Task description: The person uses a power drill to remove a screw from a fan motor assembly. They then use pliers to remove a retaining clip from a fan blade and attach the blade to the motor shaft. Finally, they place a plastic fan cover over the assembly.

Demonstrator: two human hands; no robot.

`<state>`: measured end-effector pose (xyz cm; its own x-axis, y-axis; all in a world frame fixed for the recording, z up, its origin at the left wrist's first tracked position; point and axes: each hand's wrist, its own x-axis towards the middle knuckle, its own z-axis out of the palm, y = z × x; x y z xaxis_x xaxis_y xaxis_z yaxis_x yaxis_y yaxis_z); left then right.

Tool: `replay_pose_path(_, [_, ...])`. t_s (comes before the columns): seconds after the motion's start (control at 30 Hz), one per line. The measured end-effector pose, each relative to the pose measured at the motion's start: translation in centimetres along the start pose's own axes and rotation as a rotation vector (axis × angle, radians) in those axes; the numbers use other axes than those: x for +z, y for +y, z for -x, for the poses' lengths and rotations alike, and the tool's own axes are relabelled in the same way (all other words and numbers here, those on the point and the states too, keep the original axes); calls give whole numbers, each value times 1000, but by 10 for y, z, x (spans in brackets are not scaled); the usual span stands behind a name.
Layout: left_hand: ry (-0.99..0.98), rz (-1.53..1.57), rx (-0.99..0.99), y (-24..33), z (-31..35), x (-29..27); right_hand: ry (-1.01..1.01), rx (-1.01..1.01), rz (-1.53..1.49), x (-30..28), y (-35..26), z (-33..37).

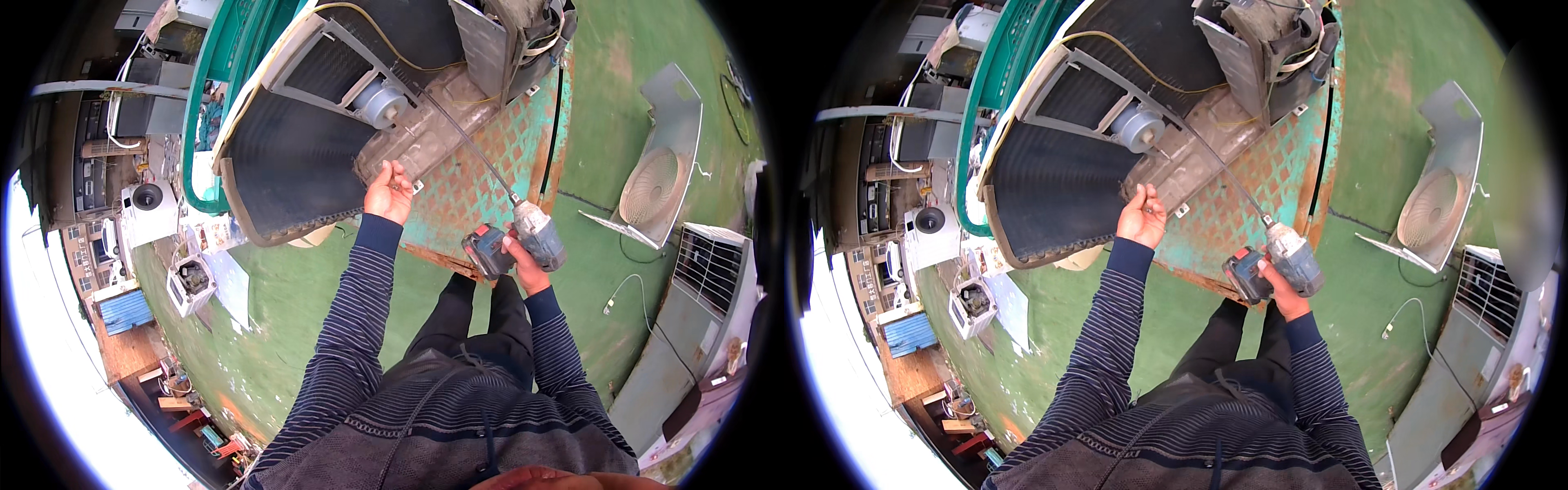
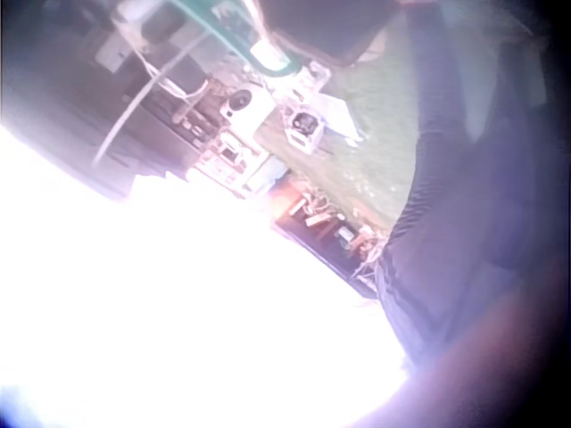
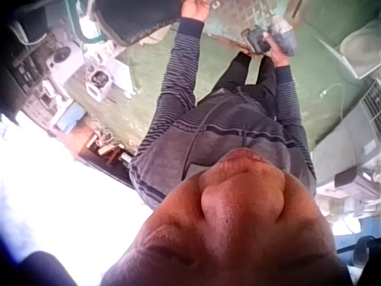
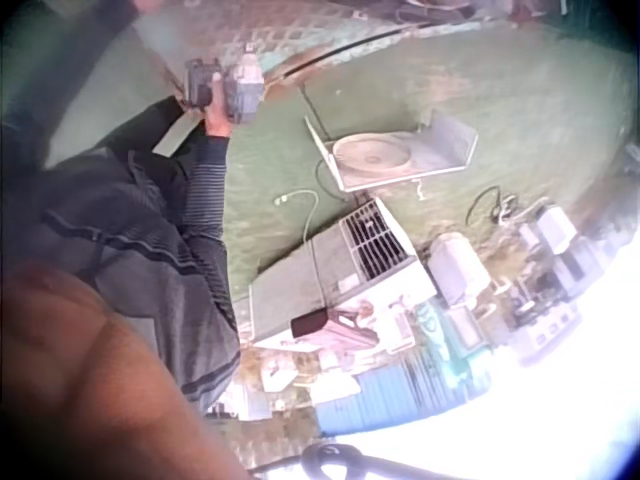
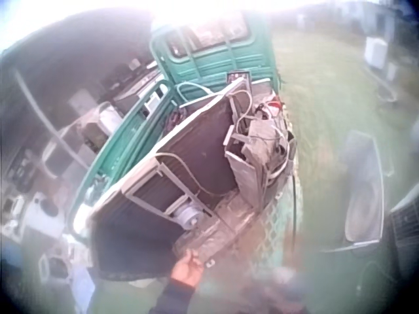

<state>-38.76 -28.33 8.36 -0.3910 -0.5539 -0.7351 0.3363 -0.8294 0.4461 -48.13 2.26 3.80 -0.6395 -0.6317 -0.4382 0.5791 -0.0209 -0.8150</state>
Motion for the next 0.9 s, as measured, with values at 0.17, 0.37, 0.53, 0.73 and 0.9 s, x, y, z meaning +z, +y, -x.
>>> replay_pose_path(0.17, [-155,-72,15,-7,4,-2,-22,49,-105,-12,-16,45])
replay_pose_path(0.37, [-169,-106,69,2,22,21,-104,139,-14,-22,-23,91])
replay_pose_path(0.53, [-282,59,48,17,35,30,-135,162,-6,-24,-24,106])
replay_pose_path(0.73, [-307,123,68,23,53,23,-155,209,4,-30,-28,115])
replay_pose_path(0.9, [-319,143,88,22,60,15,-193,201,58,-33,-33,116])
